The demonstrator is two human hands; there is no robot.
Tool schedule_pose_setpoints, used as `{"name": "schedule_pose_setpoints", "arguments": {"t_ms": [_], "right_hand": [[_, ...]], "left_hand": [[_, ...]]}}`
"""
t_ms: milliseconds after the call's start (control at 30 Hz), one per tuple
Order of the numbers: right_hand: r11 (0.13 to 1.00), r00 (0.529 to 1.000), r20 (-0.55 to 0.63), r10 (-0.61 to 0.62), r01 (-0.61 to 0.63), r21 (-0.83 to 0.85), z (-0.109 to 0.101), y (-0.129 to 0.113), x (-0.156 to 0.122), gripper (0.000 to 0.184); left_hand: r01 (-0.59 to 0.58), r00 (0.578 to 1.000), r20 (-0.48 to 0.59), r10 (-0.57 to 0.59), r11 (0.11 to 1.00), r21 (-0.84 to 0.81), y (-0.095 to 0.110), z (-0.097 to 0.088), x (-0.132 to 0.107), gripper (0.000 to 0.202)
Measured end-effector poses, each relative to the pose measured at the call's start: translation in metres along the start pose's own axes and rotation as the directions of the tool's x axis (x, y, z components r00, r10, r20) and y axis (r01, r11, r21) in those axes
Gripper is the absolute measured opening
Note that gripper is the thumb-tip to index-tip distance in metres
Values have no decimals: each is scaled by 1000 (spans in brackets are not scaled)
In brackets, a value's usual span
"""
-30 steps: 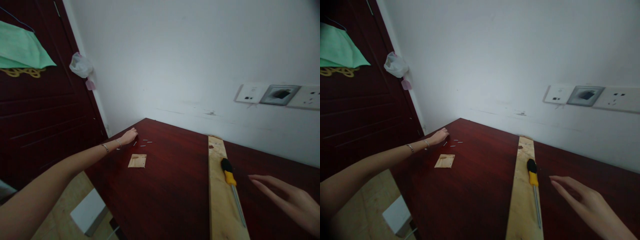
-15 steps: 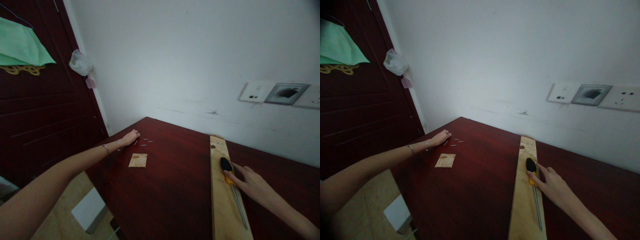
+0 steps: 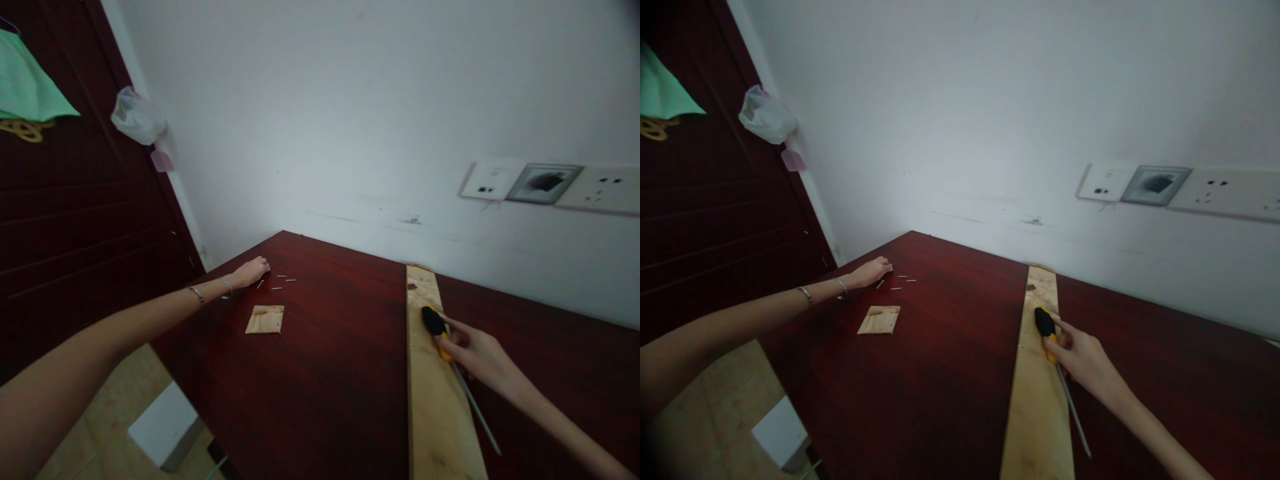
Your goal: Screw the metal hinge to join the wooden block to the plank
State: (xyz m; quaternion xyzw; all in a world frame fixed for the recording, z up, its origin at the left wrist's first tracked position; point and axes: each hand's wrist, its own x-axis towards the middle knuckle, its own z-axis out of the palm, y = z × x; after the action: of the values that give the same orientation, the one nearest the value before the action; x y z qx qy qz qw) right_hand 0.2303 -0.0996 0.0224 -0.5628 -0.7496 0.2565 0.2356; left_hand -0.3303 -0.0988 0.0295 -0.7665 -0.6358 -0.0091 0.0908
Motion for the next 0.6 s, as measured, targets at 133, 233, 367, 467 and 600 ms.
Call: {"name": "schedule_pose_setpoints", "arguments": {"t_ms": [133, 233, 367, 467, 600], "right_hand": [[961, 997, 20, 74, -77, 266, -21, 4, -16, 71], [935, 987, -16, 160, -146, 323, -41, 7, -28, 74], [914, 960, -64, 271, -236, 331, -61, 10, -48, 72], [899, 941, -101, 322, -270, 346, -69, 15, -64, 68], [898, 933, -129, 337, -276, 344, -77, 22, -82, 64]], "left_hand": [[-56, 992, -115, 56, 998, 3, 27, -23, 33, 28], [-246, 957, -155, 244, 969, 4, 87, -45, 71, 31], [-687, 721, -18, 693, 717, 118, 208, -66, 110, 69], [-861, 491, -22, 871, 489, 140, 292, -72, 121, 89], [-968, 223, -26, 974, 225, 109, 354, -71, 123, 97]]}}
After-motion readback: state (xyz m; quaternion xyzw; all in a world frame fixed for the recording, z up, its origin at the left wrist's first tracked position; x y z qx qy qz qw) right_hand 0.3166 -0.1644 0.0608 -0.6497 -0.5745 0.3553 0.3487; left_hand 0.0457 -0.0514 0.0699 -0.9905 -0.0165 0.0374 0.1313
